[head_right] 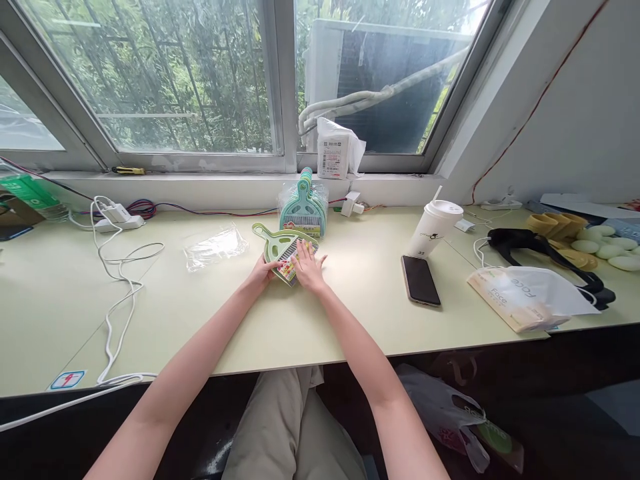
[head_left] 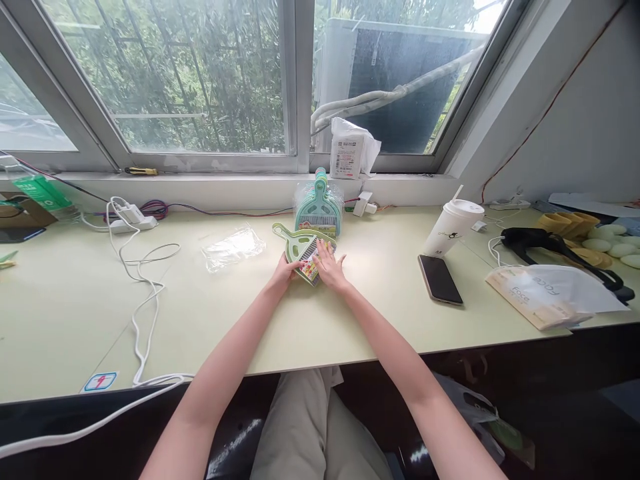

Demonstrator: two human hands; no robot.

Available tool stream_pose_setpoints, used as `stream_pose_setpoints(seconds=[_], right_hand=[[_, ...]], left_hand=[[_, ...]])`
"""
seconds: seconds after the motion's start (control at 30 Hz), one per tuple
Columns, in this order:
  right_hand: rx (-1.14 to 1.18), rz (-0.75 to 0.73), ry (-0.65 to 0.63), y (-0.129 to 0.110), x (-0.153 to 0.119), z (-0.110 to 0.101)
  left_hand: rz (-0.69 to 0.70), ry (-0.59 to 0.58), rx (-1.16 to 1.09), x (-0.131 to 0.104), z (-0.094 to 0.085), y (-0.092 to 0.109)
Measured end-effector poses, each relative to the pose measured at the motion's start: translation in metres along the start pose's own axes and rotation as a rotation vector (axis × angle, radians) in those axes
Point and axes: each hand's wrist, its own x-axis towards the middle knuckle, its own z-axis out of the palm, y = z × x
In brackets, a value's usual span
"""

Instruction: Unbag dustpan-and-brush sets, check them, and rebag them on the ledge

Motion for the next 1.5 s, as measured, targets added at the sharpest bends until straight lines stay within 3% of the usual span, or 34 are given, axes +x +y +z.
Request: stream_pose_setpoints(seconds=[0.2, 0.23, 0.37, 0.53, 0.6, 0.63, 0.73, 0.77, 0.8, 0.93, 1.1, 1.17, 1.27, 1.33, 1.4, 1.5], right_hand=[[0.404, 0.172, 0.368, -0.004, 0.000, -0.003], [0.535, 0.217, 0.346, -0.003, 0.000, -0.004], [0.973, 0.354, -0.002, 0.008, 0.003, -0.008], [1.078, 0.381, 0.090, 0.016, 0.006, -0.012], [1.071, 0.359, 0.121, 0.016, 0.005, -0.016], [1.063, 0.340, 0.129, 0.016, 0.005, -0.017], [1.030, 0.295, 0.116, 0.015, 0.004, -0.021], [1.017, 0.291, 0.111, 0.014, 0.003, -0.021], [1.005, 0.286, 0.107, 0.014, 0.003, -0.021], [0.983, 0.265, 0.104, 0.015, 0.002, -0.022], [0.985, 0.295, 0.128, 0.015, 0.003, -0.028], [0.985, 0.311, 0.144, 0.015, 0.003, -0.031], [0.966, 0.342, 0.181, 0.018, 0.004, -0.033], [0.947, 0.368, 0.214, 0.022, 0.005, -0.035], [0.942, 0.387, 0.239, 0.026, 0.006, -0.037], [0.947, 0.402, 0.252, 0.030, 0.007, -0.039]], left_hand=[[0.043, 0.013, -0.021, 0.000, -0.001, 0.004], [0.048, -0.009, -0.023, -0.001, -0.001, 0.005], [0.033, -0.105, 0.004, -0.004, -0.001, 0.003], [-0.068, -0.185, 0.127, 0.005, -0.013, 0.016], [-0.042, -0.084, 0.254, 0.011, -0.027, 0.028], [0.034, 0.035, 0.363, 0.013, -0.036, 0.033], [0.308, 0.542, 0.842, 0.014, -0.065, 0.045], [0.329, 0.647, 0.999, 0.013, -0.073, 0.046], [0.309, 0.679, 1.133, 0.011, -0.079, 0.047], [0.212, 0.577, 1.432, 0.007, -0.087, 0.048], [0.345, 0.647, 1.519, 0.005, -0.071, 0.047], [0.372, 0.546, 1.515, 0.003, -0.065, 0.044], [0.333, 0.262, 1.537, 0.002, -0.063, 0.039], [0.304, 0.151, 1.527, 0.002, -0.067, 0.040], [0.338, 0.168, 1.516, 0.002, -0.072, 0.044], [0.415, 0.318, 1.531, 0.004, -0.076, 0.049]])
